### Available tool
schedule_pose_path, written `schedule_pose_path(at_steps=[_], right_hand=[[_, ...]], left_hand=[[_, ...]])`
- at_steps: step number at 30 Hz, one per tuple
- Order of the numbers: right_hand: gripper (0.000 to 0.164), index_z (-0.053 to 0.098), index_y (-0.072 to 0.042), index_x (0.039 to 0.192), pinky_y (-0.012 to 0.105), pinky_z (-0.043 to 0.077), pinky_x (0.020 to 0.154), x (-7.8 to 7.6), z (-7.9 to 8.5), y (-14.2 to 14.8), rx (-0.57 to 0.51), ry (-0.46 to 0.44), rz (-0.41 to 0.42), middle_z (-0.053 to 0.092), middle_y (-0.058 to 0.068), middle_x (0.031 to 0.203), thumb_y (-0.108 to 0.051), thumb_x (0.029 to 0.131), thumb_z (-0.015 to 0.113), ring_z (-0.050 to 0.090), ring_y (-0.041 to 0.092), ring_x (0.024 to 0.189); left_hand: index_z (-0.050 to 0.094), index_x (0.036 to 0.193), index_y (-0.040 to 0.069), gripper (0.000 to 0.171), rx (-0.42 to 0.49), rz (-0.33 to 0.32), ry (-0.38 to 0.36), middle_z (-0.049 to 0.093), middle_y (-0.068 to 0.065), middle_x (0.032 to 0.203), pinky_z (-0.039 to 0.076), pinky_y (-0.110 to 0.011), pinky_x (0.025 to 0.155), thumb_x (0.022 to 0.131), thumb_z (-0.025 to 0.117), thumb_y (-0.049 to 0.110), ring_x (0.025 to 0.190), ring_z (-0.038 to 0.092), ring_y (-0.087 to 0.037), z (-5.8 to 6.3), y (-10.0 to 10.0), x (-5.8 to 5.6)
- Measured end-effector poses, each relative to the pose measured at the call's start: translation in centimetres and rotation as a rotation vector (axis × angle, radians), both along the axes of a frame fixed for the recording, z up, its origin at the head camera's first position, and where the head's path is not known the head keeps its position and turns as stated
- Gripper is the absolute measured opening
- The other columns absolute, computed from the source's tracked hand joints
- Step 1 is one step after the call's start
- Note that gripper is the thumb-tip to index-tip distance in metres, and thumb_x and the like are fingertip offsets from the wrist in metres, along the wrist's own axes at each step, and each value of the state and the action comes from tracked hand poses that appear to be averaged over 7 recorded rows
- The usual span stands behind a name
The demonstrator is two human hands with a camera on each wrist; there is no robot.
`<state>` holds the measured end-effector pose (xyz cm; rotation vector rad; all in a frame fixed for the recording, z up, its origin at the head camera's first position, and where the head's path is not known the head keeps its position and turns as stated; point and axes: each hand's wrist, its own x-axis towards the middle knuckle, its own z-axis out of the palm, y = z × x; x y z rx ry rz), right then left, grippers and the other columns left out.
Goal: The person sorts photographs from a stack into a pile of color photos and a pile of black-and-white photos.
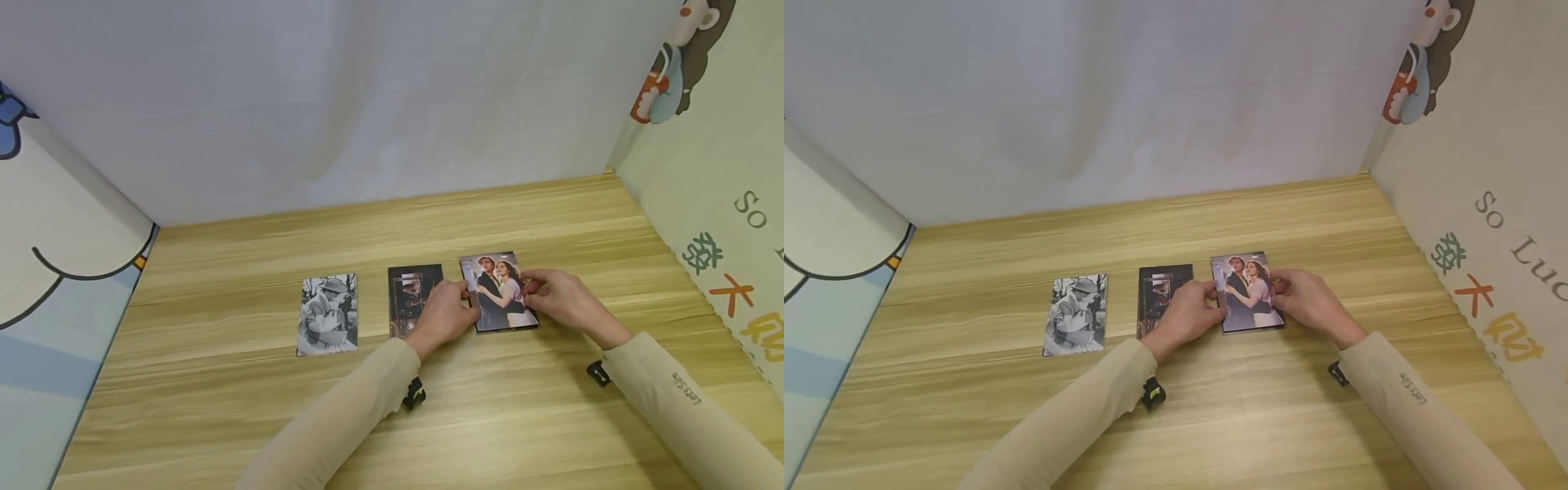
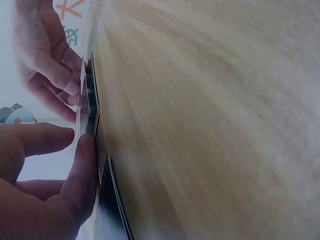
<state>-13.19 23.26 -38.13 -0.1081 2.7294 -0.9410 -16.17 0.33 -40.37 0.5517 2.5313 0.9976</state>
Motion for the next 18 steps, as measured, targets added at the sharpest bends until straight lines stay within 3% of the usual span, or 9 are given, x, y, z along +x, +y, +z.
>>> schedule_pose_path(at_steps=[4,7,10,18], right_hand=[[0.05,0.057,0.017,0.132,0.033,0.05,0.069,-0.05,-0.14,0.02,0.004,0.009,0.008,0.071,0.02,0.1,-0.004,0.088,0.069,0.065,0.023,0.083],[0.05,0.058,0.017,0.132,0.033,0.051,0.069,-0.05,-0.18,0.03,0.003,0.011,0.009,0.071,0.02,0.1,-0.004,0.088,0.069,0.065,0.023,0.083],[0.049,0.058,0.017,0.131,0.033,0.05,0.069,-0.05,-0.21,0.02,0.003,0.011,0.008,0.07,0.019,0.099,-0.004,0.088,0.07,0.064,0.024,0.083],[0.048,0.059,0.018,0.129,0.034,0.051,0.07,-0.09,-0.34,0.06,0.016,0.022,0.025,0.07,0.018,0.097,-0.005,0.088,0.072,0.064,0.025,0.083]], left_hand=[[0.066,0.134,-0.003,0.049,-0.004,0.0,0.007,0.07,-0.01,0.11,0.054,-0.028,0.084,0.088,0.076,0.01,0.098,0.061,-0.018,0.07,-0.07,0.08],[0.072,0.115,-0.002,0.03,0.007,-0.006,0.015,0.066,-0.007,0.095,0.048,-0.024,0.07,0.087,0.075,0.009,0.084,0.055,-0.016,0.07,-0.16,0.05],[0.069,0.095,0.002,0.012,0.019,-0.017,0.021,0.055,-0.002,0.081,0.036,-0.022,0.058,0.087,0.075,0.008,0.072,0.046,-0.014,0.03,-0.18,-0.02],[0.061,0.084,0.005,0.015,0.012,-0.024,0.015,0.045,0.0,0.073,0.028,-0.021,0.056,0.088,0.075,0.009,0.067,0.039,-0.013,-0.05,-0.16,-0.19]])
